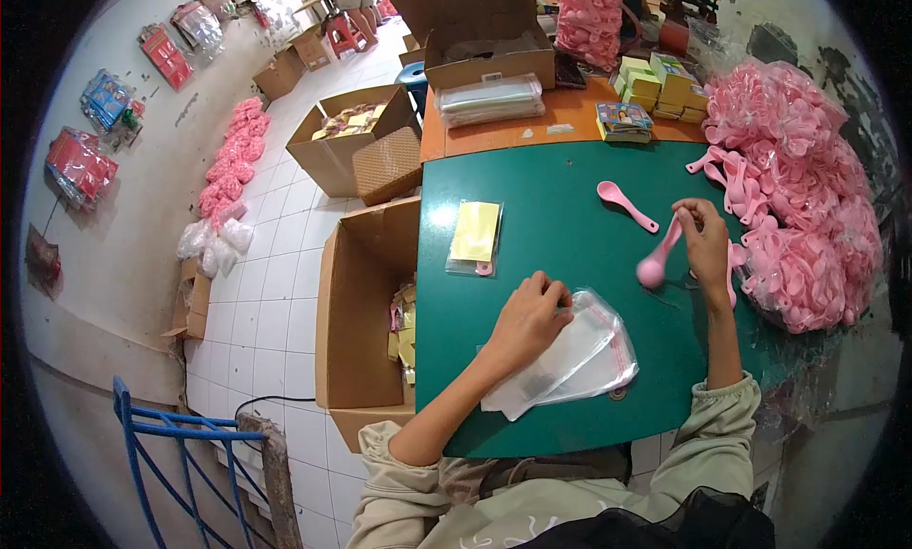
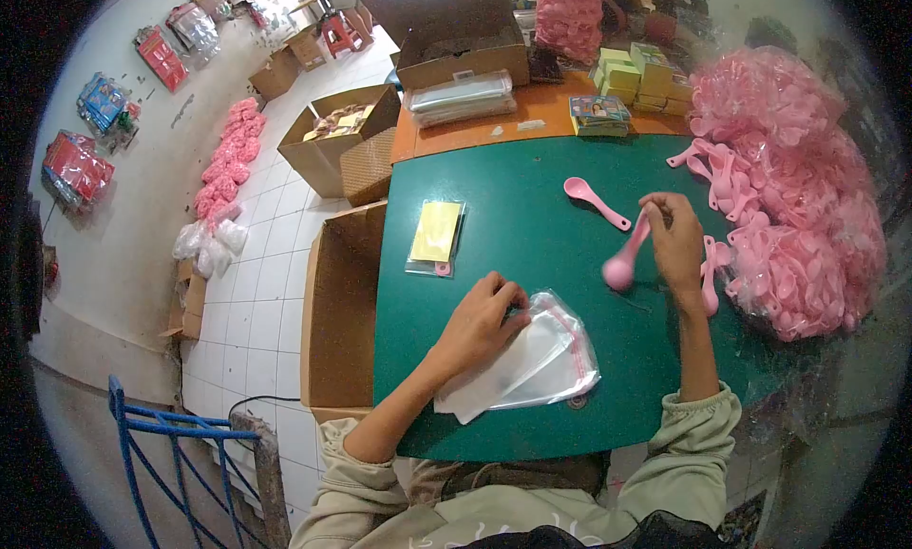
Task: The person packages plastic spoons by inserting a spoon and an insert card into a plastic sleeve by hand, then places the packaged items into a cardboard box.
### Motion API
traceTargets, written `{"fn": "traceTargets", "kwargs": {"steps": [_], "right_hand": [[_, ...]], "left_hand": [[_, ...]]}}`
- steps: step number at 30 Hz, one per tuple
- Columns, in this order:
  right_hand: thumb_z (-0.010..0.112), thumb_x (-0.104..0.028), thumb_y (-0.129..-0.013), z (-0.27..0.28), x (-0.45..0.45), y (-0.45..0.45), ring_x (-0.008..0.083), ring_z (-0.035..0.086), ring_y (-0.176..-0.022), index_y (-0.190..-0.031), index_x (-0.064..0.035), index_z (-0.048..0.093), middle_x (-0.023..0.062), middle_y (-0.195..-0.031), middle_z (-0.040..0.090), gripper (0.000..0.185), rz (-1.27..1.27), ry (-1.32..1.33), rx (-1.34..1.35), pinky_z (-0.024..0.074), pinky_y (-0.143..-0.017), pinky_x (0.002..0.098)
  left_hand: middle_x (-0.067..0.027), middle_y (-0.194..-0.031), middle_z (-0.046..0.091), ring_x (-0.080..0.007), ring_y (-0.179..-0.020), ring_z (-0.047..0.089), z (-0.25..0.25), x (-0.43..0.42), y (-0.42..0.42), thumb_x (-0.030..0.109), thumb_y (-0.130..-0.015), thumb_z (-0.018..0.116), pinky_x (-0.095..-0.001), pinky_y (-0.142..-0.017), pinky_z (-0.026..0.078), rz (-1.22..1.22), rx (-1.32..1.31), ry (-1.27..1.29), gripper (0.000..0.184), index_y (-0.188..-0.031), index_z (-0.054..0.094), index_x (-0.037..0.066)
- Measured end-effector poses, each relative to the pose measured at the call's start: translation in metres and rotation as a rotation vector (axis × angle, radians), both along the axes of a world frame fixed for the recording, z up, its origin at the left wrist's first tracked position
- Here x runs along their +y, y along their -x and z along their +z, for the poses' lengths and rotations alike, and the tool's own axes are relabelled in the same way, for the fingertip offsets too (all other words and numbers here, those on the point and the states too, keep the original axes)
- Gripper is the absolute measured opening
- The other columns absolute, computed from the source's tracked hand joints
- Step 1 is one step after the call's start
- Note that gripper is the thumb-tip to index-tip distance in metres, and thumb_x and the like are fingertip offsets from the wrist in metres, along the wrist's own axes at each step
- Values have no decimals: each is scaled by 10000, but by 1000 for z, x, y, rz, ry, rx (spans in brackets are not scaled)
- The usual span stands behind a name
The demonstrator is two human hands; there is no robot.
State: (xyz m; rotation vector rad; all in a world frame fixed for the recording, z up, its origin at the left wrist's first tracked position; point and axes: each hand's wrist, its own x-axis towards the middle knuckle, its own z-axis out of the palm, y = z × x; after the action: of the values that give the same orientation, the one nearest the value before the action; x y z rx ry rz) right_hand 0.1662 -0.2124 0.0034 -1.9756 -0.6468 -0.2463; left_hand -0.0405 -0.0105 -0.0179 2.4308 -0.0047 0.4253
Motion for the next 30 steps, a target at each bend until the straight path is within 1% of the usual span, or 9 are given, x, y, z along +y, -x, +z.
{"fn": "traceTargets", "kwargs": {"steps": [1,2,5,9,15,18,21,25,30], "right_hand": [[564,-62,-851,6,5,5,91,516,-719,-983,10,586,49,-869,533,152,40,-99,47,426,-698,215],[535,-18,-836,11,10,11,142,552,-779,-917,9,589,78,-938,538,101,84,-169,55,443,-684,243],[530,-14,-841,12,30,31,167,548,-826,-908,2,583,94,-957,528,87,175,-208,-178,446,-699,254],[526,-40,-860,13,44,53,204,555,-788,-896,1,563,113,-907,533,66,172,26,-380,459,-678,278],[570,-44,-845,20,46,68,123,559,-682,-879,-3,554,53,-767,567,55,333,-86,249,462,-610,264],[590,-45,-834,12,41,63,99,554,-716,-887,-7,553,47,-791,575,75,297,41,34,462,-634,247],[575,-32,-841,14,42,62,91,549,-726,-911,-6,548,46,-802,575,79,197,-83,-35,463,-654,238],[557,-10,-845,20,42,64,92,548,-730,-944,0,537,50,-819,574,101,273,-248,85,467,-666,233],[545,3,-852,22,41,70,89,557,-736,-951,5,534,55,-832,581,99,328,-208,116,470,-660,224]], "left_hand": [[-130,-847,504,-303,-773,532,-3,1,0,96,-766,642,-391,-686,444,-20,-6,22,217,-948,540,37],[-128,-838,515,-292,-761,540,-6,3,-1,91,-765,646,-388,-679,447,-12,7,55,224,-952,538,34],[-122,-820,559,-253,-739,578,-2,5,-3,78,-762,660,-367,-662,465,20,67,220,241,-959,532,25],[-110,-852,635,-193,-792,643,7,12,-5,77,-774,668,-300,-674,501,65,131,501,224,-944,538,12],[-81,-901,660,-151,-878,650,7,21,-7,76,-806,646,-262,-731,514,92,248,557,161,-901,550,-11],[-83,-925,660,-143,-887,643,6,20,-9,75,-827,624,-260,-746,513,74,232,592,144,-910,545,-12],[-103,-955,659,-141,-891,636,-10,25,-14,74,-849,599,-253,-758,508,1,119,738,148,-957,528,2],[-124,-967,656,-135,-889,628,-6,29,-12,69,-866,576,-237,-753,497,9,252,1054,179,-1020,496,26],[-91,-938,673,-131,-870,638,-4,30,-12,104,-865,584,-225,-708,486,14,261,1001,204,-1039,516,23]]}}
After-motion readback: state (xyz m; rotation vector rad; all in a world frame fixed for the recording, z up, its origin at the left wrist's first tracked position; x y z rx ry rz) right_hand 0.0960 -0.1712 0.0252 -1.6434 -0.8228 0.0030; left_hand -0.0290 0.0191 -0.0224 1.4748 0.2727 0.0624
